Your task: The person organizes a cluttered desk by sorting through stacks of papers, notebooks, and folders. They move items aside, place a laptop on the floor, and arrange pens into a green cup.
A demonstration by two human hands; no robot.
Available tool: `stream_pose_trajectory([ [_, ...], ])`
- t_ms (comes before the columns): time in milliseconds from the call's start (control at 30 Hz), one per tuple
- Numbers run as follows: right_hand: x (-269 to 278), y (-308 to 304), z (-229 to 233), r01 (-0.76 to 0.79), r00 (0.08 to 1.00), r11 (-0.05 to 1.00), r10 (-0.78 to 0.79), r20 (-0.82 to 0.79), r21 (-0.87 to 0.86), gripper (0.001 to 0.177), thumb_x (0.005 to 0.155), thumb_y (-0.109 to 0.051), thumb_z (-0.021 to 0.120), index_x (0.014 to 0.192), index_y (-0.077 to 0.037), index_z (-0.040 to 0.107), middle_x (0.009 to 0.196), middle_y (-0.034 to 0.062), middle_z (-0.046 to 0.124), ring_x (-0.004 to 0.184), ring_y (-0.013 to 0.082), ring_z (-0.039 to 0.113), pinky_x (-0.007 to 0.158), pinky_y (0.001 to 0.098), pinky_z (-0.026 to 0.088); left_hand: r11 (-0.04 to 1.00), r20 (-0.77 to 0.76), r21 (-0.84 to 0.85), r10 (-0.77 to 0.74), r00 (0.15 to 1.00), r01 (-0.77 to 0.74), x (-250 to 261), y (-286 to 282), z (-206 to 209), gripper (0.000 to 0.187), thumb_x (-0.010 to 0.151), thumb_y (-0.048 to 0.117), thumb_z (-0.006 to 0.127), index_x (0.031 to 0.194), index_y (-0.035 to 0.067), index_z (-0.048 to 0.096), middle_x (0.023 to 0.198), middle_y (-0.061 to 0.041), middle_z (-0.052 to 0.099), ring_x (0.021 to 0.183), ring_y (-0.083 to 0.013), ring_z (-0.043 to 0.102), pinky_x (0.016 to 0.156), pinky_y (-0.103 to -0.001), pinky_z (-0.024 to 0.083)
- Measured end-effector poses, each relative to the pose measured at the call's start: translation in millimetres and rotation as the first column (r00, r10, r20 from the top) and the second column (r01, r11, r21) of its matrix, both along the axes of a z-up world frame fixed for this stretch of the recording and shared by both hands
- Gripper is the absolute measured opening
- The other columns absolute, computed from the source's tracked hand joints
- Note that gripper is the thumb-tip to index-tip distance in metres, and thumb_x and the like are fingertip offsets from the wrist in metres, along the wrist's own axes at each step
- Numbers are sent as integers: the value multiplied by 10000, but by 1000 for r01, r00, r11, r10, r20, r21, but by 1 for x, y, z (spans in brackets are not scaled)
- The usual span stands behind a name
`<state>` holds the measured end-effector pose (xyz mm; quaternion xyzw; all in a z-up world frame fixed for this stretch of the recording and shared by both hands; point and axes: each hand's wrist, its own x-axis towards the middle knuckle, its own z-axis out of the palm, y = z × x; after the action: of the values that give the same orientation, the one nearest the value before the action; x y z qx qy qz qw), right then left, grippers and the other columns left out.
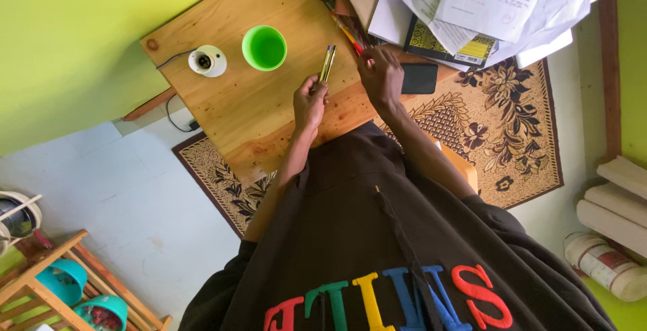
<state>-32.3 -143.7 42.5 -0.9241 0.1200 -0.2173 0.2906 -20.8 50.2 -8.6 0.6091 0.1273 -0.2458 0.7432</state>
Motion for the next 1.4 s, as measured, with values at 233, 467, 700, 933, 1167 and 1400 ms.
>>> stream_pose_trajectory([
  [233,-40,52,29,284,958,622,-161,-236,730,190,926,-162,773,1019,-3,729,870,110,780,691,159,750,633,291,670,993,-46,-108,51,998,-55,7,-8,37,239,1046,141,587,1231,8,658,955,-23,698,799,-78,638,705,-249,560],
  [467,-39,79,41,211,970,452,15,-244,867,322,940,-184,767,1148,48,686,951,169,789,736,162,749,650,278,636,988,-52,-142,57,997,-64,2,-13,47,243,1041,149,644,1230,4,697,908,10,652,767,-61,566,665,-249,494],
  [700,-50,82,34,207,953,334,143,-267,919,365,929,-173,781,1116,95,619,964,214,784,698,185,736,618,299,635,992,10,-116,-47,999,48,3,10,64,205,1009,154,699,1135,4,760,843,22,691,702,-57,582,632,-240,511],
  [933,-59,73,14,198,905,193,340,-254,961,319,1004,-235,686,1099,69,714,974,183,772,724,173,736,668,306,636,898,190,427,-201,961,104,1,29,104,323,967,175,751,1264,49,759,652,-42,654,563,-62,517,504,-263,436],
  [1167,-58,58,-15,325,889,123,298,-347,938,292,989,-215,670,1075,63,689,933,170,767,719,199,723,688,347,637,705,509,671,-214,833,-229,12,73,190,318,983,190,717,1284,89,736,794,-54,743,610,-77,640,531,-274,492],
  [1400,-61,61,-31,285,823,264,426,-377,921,328,985,-214,664,1171,55,693,988,161,766,806,190,740,743,329,641,543,250,840,-363,897,-15,69,96,244,138,906,145,730,951,29,791,609,-116,690,492,-196,650,496,-364,477],
])
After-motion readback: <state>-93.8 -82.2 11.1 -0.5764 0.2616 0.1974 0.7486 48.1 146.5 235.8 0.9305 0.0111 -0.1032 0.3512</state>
